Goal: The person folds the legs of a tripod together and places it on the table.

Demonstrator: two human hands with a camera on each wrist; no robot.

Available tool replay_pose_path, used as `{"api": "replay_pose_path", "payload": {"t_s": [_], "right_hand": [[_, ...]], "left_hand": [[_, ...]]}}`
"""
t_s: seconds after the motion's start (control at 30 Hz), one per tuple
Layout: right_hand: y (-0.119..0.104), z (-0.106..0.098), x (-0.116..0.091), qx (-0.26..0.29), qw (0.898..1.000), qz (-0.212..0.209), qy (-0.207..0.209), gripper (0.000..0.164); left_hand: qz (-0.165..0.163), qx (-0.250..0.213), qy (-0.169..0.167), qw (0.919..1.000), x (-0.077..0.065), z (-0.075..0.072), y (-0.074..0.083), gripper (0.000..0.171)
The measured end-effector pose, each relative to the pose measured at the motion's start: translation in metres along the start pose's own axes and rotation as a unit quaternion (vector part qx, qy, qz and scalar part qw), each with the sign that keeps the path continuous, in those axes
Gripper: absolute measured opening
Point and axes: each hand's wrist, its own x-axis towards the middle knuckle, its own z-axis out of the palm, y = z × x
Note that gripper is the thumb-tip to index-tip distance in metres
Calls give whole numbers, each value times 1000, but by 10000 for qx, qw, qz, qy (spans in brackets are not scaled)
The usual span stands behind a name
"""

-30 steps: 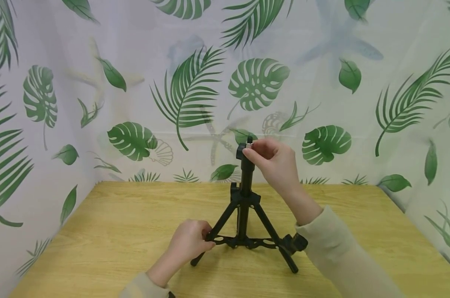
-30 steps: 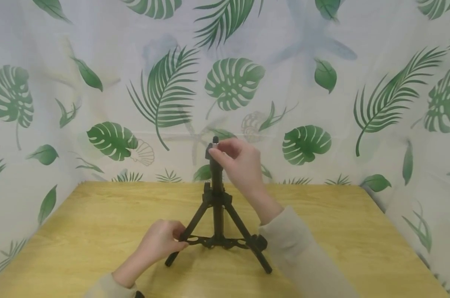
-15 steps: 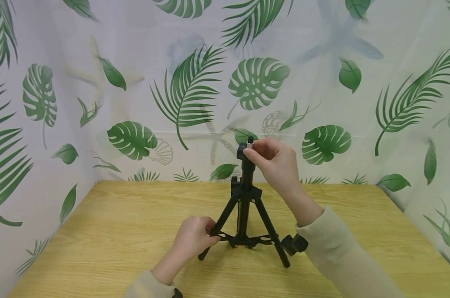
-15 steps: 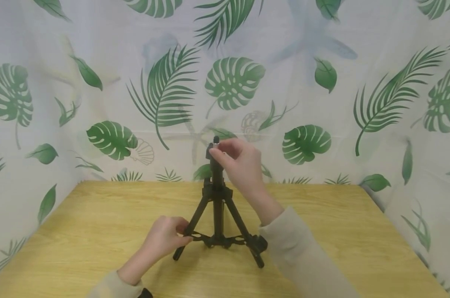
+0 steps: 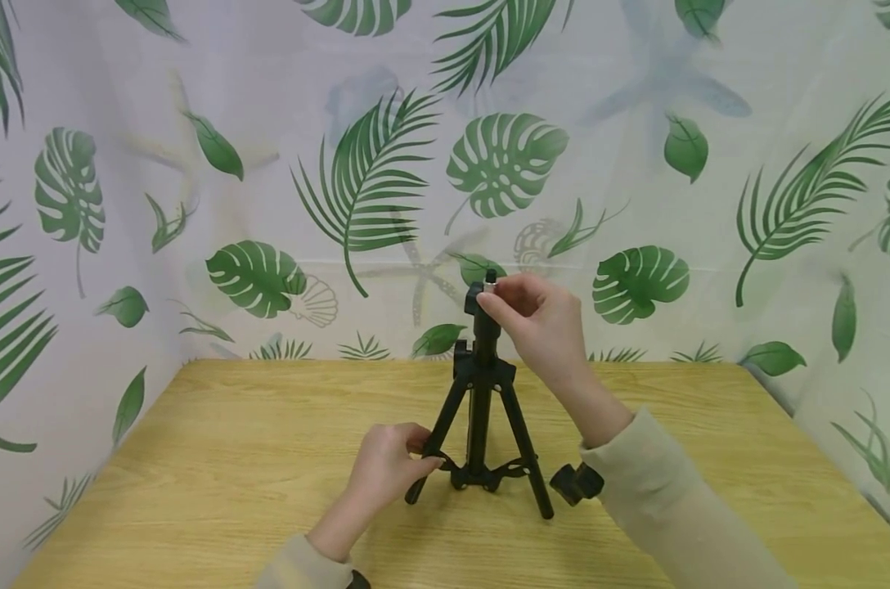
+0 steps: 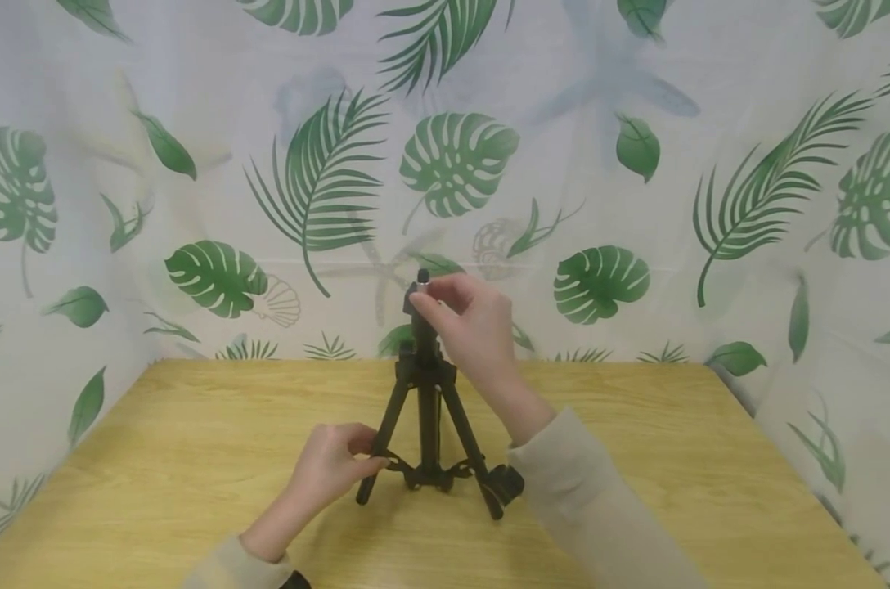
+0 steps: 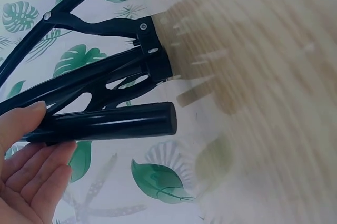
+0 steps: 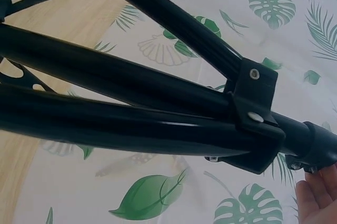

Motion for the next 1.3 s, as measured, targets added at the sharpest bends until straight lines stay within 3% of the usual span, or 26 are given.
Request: {"api": "replay_pose_path", "payload": {"t_s": [0.3,0.67,1.3], "right_hand": [[1,0,0,29,10000,-7,-12,20],[1,0,-1,-57,9999,-85,-30,21],[1,0,-1,-22,10000,-13,-33,23]], "left_hand": [[196,-37,134,9997,4,6,-1,19],[29,-342,21,9994,10,10,1,18],[-82,-351,121,9993,16,15,7,15]]}}
